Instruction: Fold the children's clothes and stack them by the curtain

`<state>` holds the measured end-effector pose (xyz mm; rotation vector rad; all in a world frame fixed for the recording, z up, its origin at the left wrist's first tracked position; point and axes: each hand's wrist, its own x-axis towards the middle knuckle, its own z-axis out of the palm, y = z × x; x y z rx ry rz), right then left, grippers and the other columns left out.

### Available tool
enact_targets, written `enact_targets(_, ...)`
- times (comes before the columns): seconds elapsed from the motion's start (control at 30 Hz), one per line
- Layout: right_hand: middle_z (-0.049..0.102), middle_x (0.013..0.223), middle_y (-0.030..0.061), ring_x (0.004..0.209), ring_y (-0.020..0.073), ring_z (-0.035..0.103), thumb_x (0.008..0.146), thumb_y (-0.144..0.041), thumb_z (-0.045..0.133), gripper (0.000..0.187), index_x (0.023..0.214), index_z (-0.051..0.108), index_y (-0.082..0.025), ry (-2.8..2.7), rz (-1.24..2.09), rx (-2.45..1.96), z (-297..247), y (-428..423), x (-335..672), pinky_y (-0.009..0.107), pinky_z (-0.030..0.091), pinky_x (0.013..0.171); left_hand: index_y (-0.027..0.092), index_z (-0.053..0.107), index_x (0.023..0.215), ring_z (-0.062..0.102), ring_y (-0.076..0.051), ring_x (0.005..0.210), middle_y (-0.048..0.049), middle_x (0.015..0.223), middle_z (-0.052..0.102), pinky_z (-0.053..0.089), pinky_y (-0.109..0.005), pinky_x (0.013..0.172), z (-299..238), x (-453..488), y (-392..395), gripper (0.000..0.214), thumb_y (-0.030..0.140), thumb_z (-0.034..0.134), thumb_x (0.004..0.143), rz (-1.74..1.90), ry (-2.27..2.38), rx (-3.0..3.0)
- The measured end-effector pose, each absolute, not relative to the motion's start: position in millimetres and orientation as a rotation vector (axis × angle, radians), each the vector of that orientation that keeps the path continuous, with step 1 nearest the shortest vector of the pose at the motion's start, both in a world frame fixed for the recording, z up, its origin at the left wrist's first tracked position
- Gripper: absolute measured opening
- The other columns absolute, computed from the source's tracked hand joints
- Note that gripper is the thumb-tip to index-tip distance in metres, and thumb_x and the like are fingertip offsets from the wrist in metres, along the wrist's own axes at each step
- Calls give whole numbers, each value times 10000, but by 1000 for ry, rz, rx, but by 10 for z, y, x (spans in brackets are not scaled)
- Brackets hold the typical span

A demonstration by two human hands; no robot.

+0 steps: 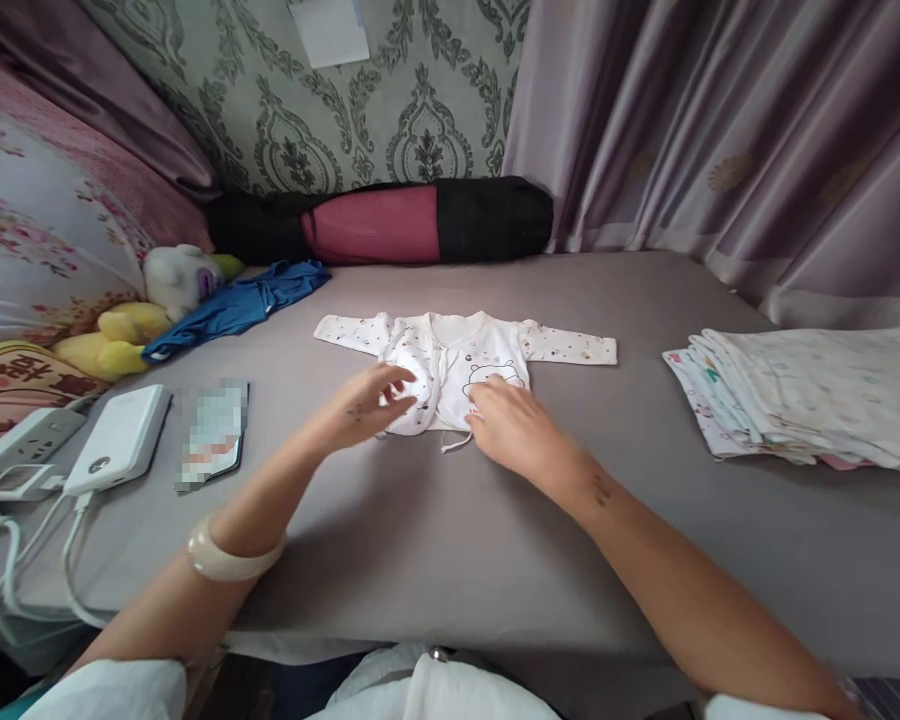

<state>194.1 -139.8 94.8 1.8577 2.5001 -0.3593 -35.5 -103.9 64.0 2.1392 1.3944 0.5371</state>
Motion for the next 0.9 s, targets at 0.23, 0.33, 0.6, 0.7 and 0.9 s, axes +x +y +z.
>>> enact_targets(0.23, 624, 1143, 139, 1003, 233, 621, 829, -103, 573, 278, 1104, 582, -141, 2454, -571, 1685, 824, -1033, 1472, 268, 412, 722, 191, 537, 1110, 540, -263, 1104, -97, 1089, 527, 483, -356, 903, 511, 127, -947, 379, 183, 621, 741, 248, 1512, 2260)
enact_targets(0.33, 583, 1219, 151, 1090, 239, 594, 897, -176, 520, 239, 1132, 551, -146, 2503, -608, 1711, 716, -988, 1531, 277, 423, 818, 192, 524, 1109, 565, -252, 1070, -95, 1081, 543, 481, -350, 889, 386, 77, -901, 351, 247, 618, 775, 338, 1667, 2134)
enact_targets(0.6, 616, 1125, 156, 1004, 273, 636, 897, -227, 485, 225, 1085, 569, -136, 2519, -409, 1834, 552, -1009, 1472, 318, 447, 789, 190, 584, 993, 631, -221, 895, -80, 919, 665, 443, -296, 740, 208, 77, -846, 180, 146, 502, 839, 510, 1883, 2137)
enact_targets(0.7, 648, 1069, 178, 973, 292, 659, 897, -181, 436, 276, 1119, 578, -101, 2479, -261, 1928, 490, -993, 1396, 327, 447, 756, 197, 607, 948, 633, -206, 828, -61, 860, 680, 420, -286, 705, 231, 52, -816, 138, 183, 501, 861, 571, 1949, 1989)
enact_targets(0.9, 701, 902, 123, 851, 244, 666, 856, -216, 481, 169, 894, 633, -154, 2426, -533, 2116, 459, -793, 1548, 280, 411, 660, 209, 614, 819, 613, -183, 752, -26, 745, 662, 390, -273, 667, 246, -8, -775, 144, 288, 516, 888, 689, 1984, 1789)
